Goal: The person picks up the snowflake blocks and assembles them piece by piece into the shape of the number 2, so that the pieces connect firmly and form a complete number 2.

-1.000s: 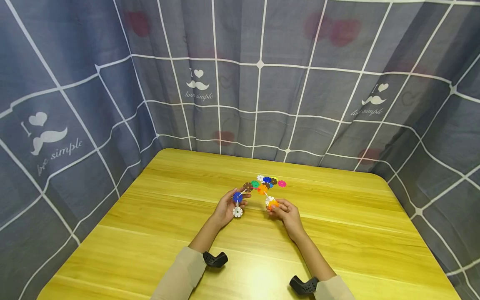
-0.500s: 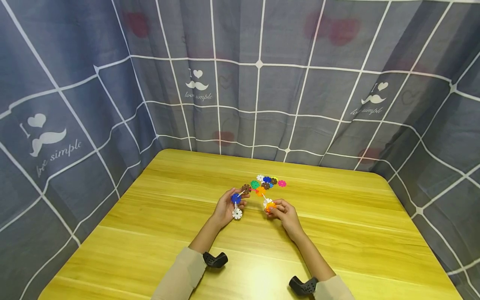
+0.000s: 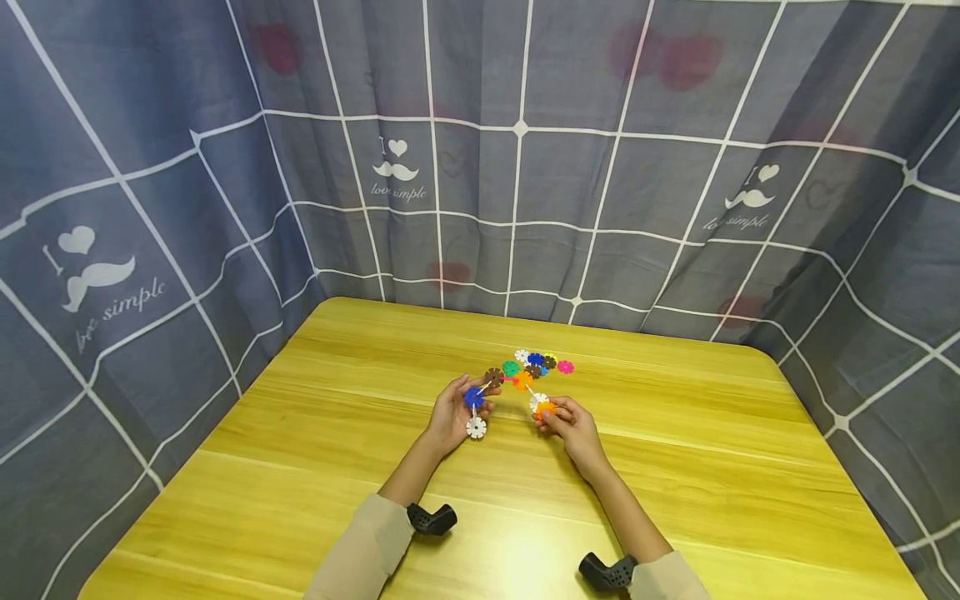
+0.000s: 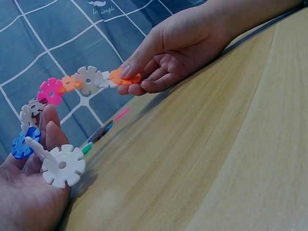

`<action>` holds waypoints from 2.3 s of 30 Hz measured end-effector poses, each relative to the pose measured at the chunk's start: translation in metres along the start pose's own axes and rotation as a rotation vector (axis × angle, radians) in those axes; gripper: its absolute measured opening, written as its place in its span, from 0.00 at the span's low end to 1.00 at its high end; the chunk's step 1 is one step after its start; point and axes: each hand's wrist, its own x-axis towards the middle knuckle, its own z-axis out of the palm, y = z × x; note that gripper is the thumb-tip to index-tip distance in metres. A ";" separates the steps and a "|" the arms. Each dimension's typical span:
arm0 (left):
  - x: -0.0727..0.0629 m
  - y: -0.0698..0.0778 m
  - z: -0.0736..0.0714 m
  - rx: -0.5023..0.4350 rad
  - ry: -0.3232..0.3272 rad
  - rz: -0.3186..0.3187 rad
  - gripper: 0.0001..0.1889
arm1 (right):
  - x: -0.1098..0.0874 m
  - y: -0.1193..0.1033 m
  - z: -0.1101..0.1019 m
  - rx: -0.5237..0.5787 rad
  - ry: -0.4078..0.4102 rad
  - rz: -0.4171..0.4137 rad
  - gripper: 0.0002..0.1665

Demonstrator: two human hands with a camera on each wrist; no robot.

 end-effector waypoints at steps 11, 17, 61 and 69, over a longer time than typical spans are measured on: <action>0.000 -0.001 -0.002 0.002 0.004 -0.006 0.30 | -0.001 -0.002 0.000 0.001 -0.006 0.019 0.17; 0.000 -0.001 -0.002 0.008 0.017 0.004 0.28 | -0.001 -0.002 0.001 0.001 0.001 0.001 0.17; 0.000 -0.001 0.010 0.517 -0.124 -0.139 0.26 | -0.003 -0.003 0.002 -0.112 -0.118 -0.096 0.18; 0.000 0.000 0.011 0.569 -0.138 -0.203 0.18 | -0.013 -0.023 0.013 -0.252 -0.174 -0.203 0.14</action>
